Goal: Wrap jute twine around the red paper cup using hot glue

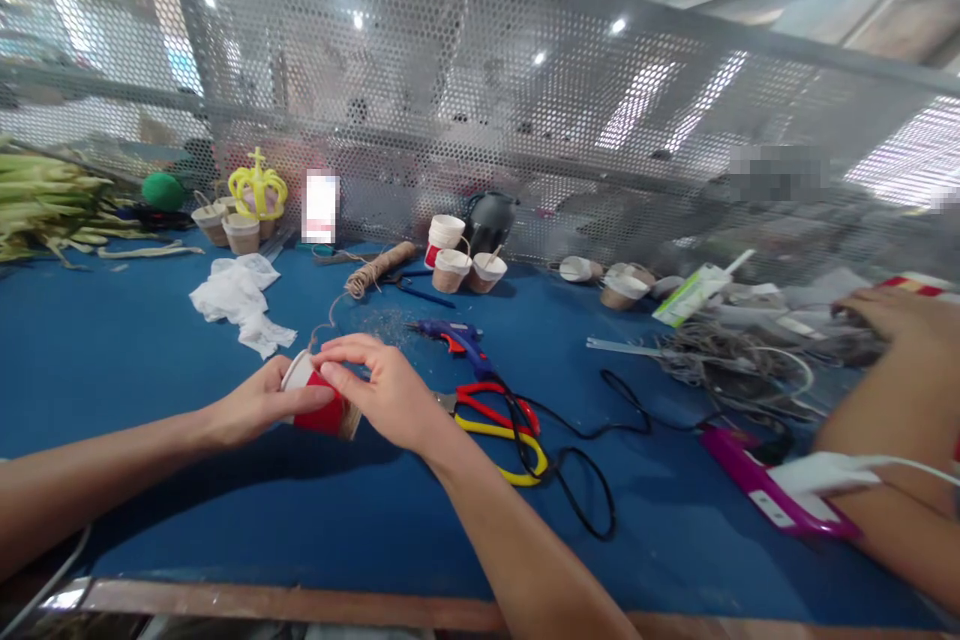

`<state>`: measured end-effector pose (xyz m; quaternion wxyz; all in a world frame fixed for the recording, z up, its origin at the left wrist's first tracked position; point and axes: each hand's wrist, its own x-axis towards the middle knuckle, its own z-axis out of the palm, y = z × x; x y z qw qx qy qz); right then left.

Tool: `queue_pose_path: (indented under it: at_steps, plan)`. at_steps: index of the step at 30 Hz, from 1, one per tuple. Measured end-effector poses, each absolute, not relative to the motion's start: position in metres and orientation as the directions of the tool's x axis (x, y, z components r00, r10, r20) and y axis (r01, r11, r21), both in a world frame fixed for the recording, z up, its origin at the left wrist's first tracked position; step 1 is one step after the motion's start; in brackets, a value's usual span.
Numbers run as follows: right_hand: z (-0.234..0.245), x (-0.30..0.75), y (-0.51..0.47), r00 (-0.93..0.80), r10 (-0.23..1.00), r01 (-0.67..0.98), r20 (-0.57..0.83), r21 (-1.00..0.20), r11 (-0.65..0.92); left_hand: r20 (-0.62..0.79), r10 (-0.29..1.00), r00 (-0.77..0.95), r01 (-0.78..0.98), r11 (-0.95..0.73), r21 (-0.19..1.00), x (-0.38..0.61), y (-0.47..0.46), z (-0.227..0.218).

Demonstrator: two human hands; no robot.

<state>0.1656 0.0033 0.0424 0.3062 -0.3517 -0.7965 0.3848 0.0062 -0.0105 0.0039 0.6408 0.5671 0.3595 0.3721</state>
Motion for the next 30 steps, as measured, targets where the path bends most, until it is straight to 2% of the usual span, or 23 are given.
queue_pose_path:
  at_steps: [4,7,13,16,18,21,23,25,27,30]
  plan:
    - [0.04,0.165,0.004,-0.567,0.81,0.295,0.151,-0.881,0.37,-0.032,0.868,0.496,-0.05,0.065,0.997,0.009,-0.014,0.006]
    - [0.04,0.168,0.007,-0.625,0.774,0.251,0.105,-0.912,0.326,-0.019,0.824,0.566,0.0,0.024,1.0,0.008,-0.019,0.011]
    - [0.038,0.171,0.007,-0.74,0.667,0.2,0.083,-0.92,0.337,0.016,0.747,0.665,0.026,-0.045,0.999,0.009,-0.026,0.016]
    - [0.035,0.168,0.003,-0.737,0.671,0.209,0.081,-0.917,0.34,0.025,0.756,0.654,0.025,-0.054,0.998,0.011,-0.027,0.016]
    - [0.034,0.167,0.002,-0.71,0.7,0.231,0.077,-0.914,0.335,-0.018,0.77,0.638,0.054,-0.021,0.998,0.011,-0.026,0.013]
    - [0.04,0.173,0.009,-0.573,0.813,0.343,0.106,-0.87,0.355,-0.093,0.799,0.594,0.055,0.075,0.996,0.009,-0.022,0.007]
    - [0.047,0.187,0.02,-0.354,0.92,0.542,0.167,-0.765,0.348,-0.102,0.835,0.541,-0.003,0.123,0.992,0.007,-0.017,0.003]
    - [0.053,0.206,0.036,-0.071,0.976,0.813,0.208,-0.555,0.177,-0.121,0.875,0.469,-0.043,0.159,0.986,0.006,-0.012,0.0]
    - [0.053,0.227,0.053,0.052,0.981,0.877,0.188,-0.478,0.045,-0.139,0.911,0.387,-0.072,0.181,0.981,0.005,-0.007,-0.001]
    - [0.04,0.249,0.074,0.125,0.99,0.905,0.067,-0.416,-0.086,-0.143,0.945,0.295,-0.119,0.185,0.976,0.005,-0.003,-0.003]
